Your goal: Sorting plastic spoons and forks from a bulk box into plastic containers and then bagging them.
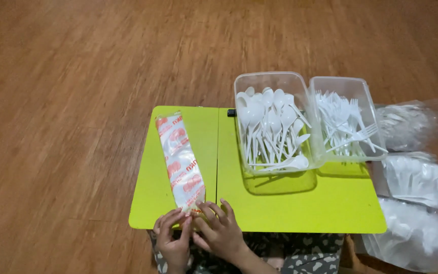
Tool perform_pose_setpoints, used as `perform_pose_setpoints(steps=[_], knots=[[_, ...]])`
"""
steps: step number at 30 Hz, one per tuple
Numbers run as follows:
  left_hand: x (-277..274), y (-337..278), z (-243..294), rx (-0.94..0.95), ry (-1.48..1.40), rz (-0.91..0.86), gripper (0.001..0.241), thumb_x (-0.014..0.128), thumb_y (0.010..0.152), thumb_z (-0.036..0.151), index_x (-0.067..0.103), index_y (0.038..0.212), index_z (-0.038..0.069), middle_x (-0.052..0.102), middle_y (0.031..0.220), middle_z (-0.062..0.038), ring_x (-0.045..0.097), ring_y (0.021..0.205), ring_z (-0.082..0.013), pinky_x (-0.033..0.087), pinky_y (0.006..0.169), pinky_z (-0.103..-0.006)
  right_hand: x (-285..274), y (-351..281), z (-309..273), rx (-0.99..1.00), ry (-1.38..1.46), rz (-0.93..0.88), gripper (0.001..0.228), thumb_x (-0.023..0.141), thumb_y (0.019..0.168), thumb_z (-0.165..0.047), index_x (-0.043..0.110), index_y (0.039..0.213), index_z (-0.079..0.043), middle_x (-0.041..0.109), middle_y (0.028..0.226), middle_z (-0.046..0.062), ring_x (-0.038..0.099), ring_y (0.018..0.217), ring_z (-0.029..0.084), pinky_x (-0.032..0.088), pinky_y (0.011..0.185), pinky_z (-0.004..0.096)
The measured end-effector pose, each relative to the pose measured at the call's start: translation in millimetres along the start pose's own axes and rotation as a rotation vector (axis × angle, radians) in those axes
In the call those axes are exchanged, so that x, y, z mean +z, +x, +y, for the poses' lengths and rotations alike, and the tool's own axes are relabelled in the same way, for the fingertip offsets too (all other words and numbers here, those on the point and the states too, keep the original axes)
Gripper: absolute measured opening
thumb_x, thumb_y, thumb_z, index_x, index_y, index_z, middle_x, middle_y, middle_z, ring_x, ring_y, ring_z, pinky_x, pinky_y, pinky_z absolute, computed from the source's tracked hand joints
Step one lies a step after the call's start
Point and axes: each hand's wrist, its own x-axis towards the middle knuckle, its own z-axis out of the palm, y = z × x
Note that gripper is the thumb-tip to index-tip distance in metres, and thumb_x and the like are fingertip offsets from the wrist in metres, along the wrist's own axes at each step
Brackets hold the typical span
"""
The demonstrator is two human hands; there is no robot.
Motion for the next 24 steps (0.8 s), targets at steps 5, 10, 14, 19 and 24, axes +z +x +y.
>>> perform_pose_setpoints(steps=[5,10,14,19,24], knots=[[16,0,25,0.145,0.031,-0.099,0.032,0.084,0.066,0.003,0.076,0.095,0.012,0.077,0.099,-0.005,0.07,0.106,-0.0182,0.036,0.116,-0.049,9,3,0,0.122,-0.107,-0.134,0.071,0.061,0.089,-0.034,0.045,0.153,-0.006,0.016,0.163,0.024,0.019,0.147,0.039,0.015,0.117,0.065],[23,-2,16,0.212,0.114,-0.206,0.052,0.08,0.072,0.019,0.066,0.121,0.009,0.073,0.122,-0.005,0.066,0.117,-0.0211,0.03,0.118,-0.0491,8,0,2,0.113,-0.023,-0.184,0.058,0.062,0.092,-0.043,0.058,0.131,0.0,0.024,0.159,0.025,0.028,0.142,0.04,0.019,0.116,0.065],[27,-1,14,0.222,0.186,-0.237,0.064,0.071,0.077,0.034,0.059,0.134,0.009,0.069,0.131,-0.009,0.065,0.124,-0.0254,0.029,0.12,-0.056,-1,-6,1,0.077,0.101,-0.026,0.039,0.067,0.09,-0.029,0.066,0.12,-0.004,0.039,0.154,0.022,0.04,0.138,0.037,0.024,0.115,0.064],[33,-2,18,0.23,0.239,-0.204,0.059,0.056,0.083,0.043,0.06,0.133,0.011,0.07,0.131,-0.003,0.063,0.126,-0.0218,0.031,0.119,-0.0521,6,-22,7,0.075,0.278,0.052,0.029,0.07,0.085,-0.012,0.064,0.107,0.006,0.056,0.134,0.021,0.05,0.126,0.038,0.037,0.109,0.062],[36,-2,13,0.27,0.283,-0.228,0.077,0.023,0.097,0.067,0.06,0.136,0.012,0.07,0.132,-0.001,0.063,0.127,-0.0214,0.025,0.119,-0.0567,-13,-17,8,0.001,0.352,0.163,0.012,0.069,0.09,-0.01,0.068,0.094,0.001,0.066,0.127,0.014,0.062,0.115,0.03,0.045,0.107,0.057]])
